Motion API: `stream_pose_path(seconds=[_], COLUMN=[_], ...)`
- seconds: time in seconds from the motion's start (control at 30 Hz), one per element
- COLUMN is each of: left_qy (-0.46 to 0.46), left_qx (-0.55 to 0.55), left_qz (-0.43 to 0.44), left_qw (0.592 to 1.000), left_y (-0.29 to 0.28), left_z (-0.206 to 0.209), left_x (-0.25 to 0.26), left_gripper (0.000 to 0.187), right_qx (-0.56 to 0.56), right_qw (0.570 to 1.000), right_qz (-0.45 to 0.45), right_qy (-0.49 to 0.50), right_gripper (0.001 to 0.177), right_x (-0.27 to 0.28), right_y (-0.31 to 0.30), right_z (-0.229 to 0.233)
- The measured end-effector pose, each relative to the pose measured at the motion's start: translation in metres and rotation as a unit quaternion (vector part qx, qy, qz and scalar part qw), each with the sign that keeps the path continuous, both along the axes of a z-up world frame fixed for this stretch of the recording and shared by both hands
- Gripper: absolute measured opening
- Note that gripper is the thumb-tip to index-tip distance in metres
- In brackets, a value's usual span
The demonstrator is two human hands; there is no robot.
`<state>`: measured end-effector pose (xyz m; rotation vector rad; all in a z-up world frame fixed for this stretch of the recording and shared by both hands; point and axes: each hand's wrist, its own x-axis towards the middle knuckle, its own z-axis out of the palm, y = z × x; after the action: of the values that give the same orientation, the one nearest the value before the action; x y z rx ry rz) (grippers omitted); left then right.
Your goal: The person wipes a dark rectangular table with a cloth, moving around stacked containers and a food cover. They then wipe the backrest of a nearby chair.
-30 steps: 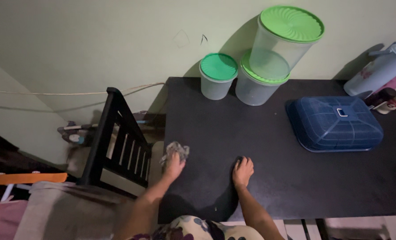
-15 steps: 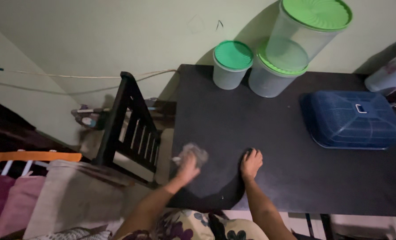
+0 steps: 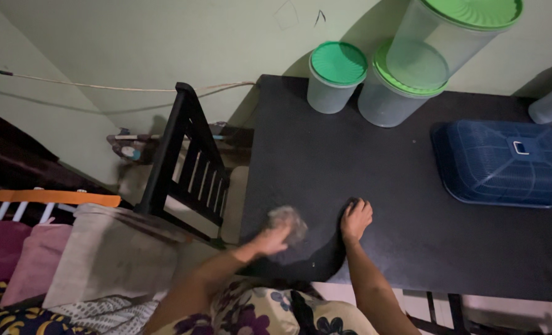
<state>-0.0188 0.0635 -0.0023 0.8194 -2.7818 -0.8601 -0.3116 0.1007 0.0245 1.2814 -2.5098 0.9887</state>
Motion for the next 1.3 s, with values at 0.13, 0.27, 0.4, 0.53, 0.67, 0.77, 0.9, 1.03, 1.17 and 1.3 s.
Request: stream_pose_path(seconds=[0.13, 0.27, 0.4, 0.53, 0.67, 0.77, 0.9, 1.03, 1.17, 1.3], left_qy=[0.048, -0.033, 0.106, -0.062, 0.056, 0.018, 0.006, 0.025, 0.086, 0.072], left_qx=[-0.08, -0.017, -0.034, 0.045, 0.001, 0.046, -0.082, -0.075, -0.025, -0.098], left_qz=[0.02, 0.347, 0.132, -0.038, 0.29, 0.365, 0.067, -0.045, 0.25, 0.289], left_qw=[0.995, 0.937, 0.985, 0.996, 0.955, 0.93, 0.994, 0.996, 0.964, 0.95], left_y=[-0.036, -0.101, -0.062, -0.056, -0.127, -0.143, -0.096, -0.115, -0.2, -0.28], left_z=[0.021, 0.011, 0.008, 0.029, 0.016, -0.001, -0.005, 0.005, -0.008, -0.016], left_x=[0.009, 0.0, -0.021, -0.02, -0.001, -0.006, -0.037, -0.043, -0.033, -0.037], left_gripper=[0.082, 0.075, 0.088, 0.077, 0.07, 0.063, 0.084, 0.07, 0.082, 0.095], right_qx=[0.011, 0.011, 0.004, -0.004, -0.021, -0.025, -0.049, -0.071, -0.08, -0.081], right_qw=[1.0, 1.0, 1.0, 1.0, 0.998, 0.996, 0.998, 0.986, 0.977, 0.976], right_qz=[-0.003, -0.006, -0.012, -0.002, -0.022, -0.049, 0.048, 0.145, 0.18, 0.184], right_qy=[0.002, 0.007, -0.001, 0.007, -0.052, -0.071, -0.01, -0.045, -0.081, -0.088], right_gripper=[0.04, 0.04, 0.042, 0.041, 0.039, 0.04, 0.041, 0.04, 0.038, 0.037], right_x=[-0.001, 0.0, 0.001, -0.002, -0.004, -0.005, 0.005, 0.024, 0.022, 0.009], right_y=[-0.002, -0.002, -0.001, 0.0, 0.001, -0.002, -0.042, -0.125, -0.204, -0.256], right_z=[-0.001, -0.003, -0.002, -0.005, -0.01, -0.012, -0.017, -0.017, -0.009, -0.017])
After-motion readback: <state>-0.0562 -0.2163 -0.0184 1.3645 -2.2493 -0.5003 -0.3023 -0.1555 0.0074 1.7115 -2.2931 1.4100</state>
